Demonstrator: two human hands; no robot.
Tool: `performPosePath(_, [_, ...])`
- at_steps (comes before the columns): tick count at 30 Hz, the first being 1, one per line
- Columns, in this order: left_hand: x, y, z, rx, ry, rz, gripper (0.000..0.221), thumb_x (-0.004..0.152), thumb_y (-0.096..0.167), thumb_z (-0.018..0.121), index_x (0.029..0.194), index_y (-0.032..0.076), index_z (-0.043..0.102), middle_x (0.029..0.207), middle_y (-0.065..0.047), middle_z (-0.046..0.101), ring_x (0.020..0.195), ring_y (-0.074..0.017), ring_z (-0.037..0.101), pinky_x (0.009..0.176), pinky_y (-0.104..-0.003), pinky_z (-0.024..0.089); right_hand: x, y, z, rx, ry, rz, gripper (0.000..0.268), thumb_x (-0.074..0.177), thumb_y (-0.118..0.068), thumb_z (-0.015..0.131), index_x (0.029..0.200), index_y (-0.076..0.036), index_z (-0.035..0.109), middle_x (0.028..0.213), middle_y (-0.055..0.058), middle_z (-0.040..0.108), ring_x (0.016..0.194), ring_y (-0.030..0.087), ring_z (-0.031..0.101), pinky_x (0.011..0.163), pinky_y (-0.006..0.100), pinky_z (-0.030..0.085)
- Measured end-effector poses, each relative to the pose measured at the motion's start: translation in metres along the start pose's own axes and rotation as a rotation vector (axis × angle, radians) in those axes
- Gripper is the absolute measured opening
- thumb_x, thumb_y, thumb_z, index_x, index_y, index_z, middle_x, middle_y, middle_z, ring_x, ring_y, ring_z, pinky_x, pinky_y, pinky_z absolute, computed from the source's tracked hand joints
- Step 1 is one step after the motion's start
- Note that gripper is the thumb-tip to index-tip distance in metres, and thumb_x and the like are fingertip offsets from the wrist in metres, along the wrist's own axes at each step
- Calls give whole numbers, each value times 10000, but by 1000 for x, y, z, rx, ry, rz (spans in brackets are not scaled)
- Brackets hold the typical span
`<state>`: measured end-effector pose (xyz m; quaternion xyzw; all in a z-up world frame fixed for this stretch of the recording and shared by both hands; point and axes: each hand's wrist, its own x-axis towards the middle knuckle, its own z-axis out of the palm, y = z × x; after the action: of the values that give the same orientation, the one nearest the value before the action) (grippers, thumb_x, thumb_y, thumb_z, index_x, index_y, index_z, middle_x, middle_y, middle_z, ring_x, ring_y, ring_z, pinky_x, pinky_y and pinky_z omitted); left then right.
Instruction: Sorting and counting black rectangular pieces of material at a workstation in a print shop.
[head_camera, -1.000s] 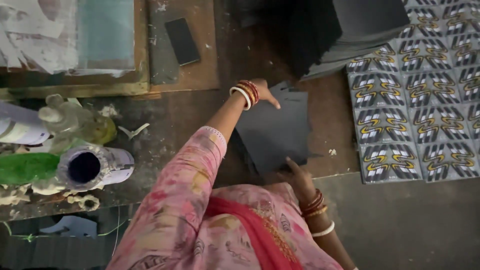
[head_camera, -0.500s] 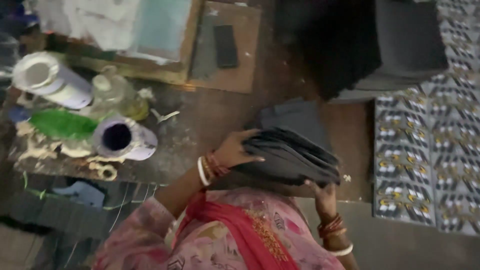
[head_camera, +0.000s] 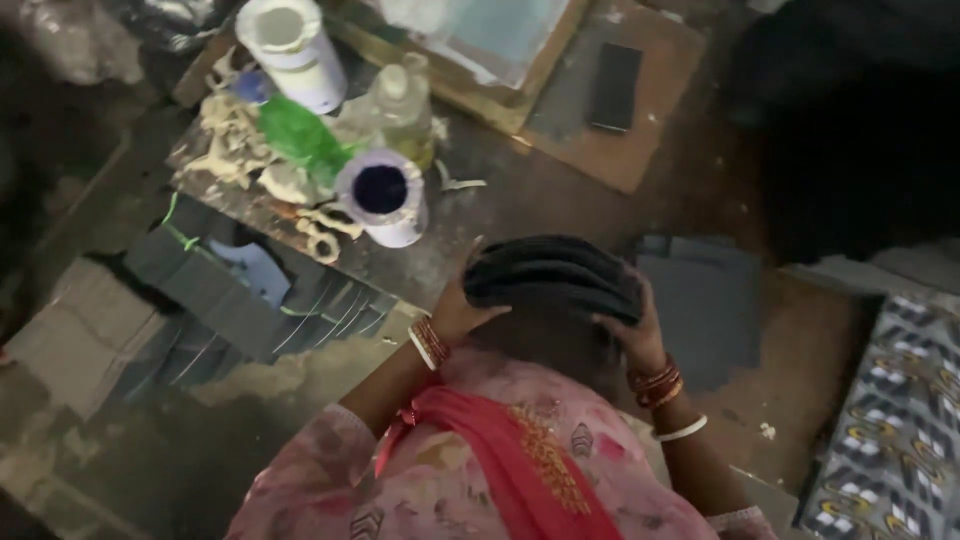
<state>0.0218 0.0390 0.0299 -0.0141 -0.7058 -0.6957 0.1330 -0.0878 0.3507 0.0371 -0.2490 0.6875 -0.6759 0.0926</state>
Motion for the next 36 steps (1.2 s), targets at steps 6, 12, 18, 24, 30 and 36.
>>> performPosePath(6, [41, -6, 3, 327, 104, 157, 1121, 680, 195, 973, 1579, 57, 318, 1481, -221, 523, 1372, -371, 508, 1150, -445, 388, 48, 2, 12, -109, -13, 96, 747, 817, -67, 820, 1470, -69, 458, 1340, 125, 638, 1189, 235, 622, 992, 353, 528])
performPosePath(12, [65, -25, 15, 179, 172, 62, 954, 797, 205, 928, 1604, 133, 425, 1501, -171, 622, 1425, -312, 599, 1195, -419, 486, 59, 18, 17, -90, 176, 50, 626, 904, -76, 820, 1463, -87, 540, 1435, 178, 623, 1292, 294, 606, 1099, 435, 493])
performPosePath(18, [47, -1, -3, 133, 70, 370, 1215, 734, 93, 930, 1653, 150, 137, 1601, -229, 352, 1479, -383, 373, 1174, -465, 374, 47, 9, 9, -332, 3, -149, 1018, 697, 97, 838, 1549, -128, 327, 1534, 204, 511, 1381, 324, 494, 1158, 450, 435])
performPosePath(24, [59, -26, 23, 89, 156, -15, 1152, 723, 55, 927, 1675, 180, 290, 1334, -115, 653, 1254, -294, 657, 1112, -389, 523, 49, 32, 11, -54, 120, -17, 779, 883, 58, 831, 1495, -134, 390, 1405, 165, 586, 1367, 284, 556, 1185, 416, 470])
performPosePath(30, [63, -16, 11, 102, 128, 156, 1199, 720, 18, 904, 1668, 166, 186, 1459, -117, 612, 1358, -294, 571, 1168, -393, 439, 72, 11, 25, -310, -19, -245, 871, 784, 69, 807, 1518, -112, 374, 1476, 170, 500, 1372, 300, 498, 1162, 437, 451])
performPosePath(36, [53, -2, 12, 70, 131, 60, 1116, 766, 18, 870, 1664, 154, 220, 1365, -111, 598, 1279, -260, 602, 1118, -389, 486, 57, 33, 15, -160, 70, 47, 669, 917, 12, 732, 1469, -107, 372, 1354, 93, 561, 1251, 221, 564, 1082, 372, 497])
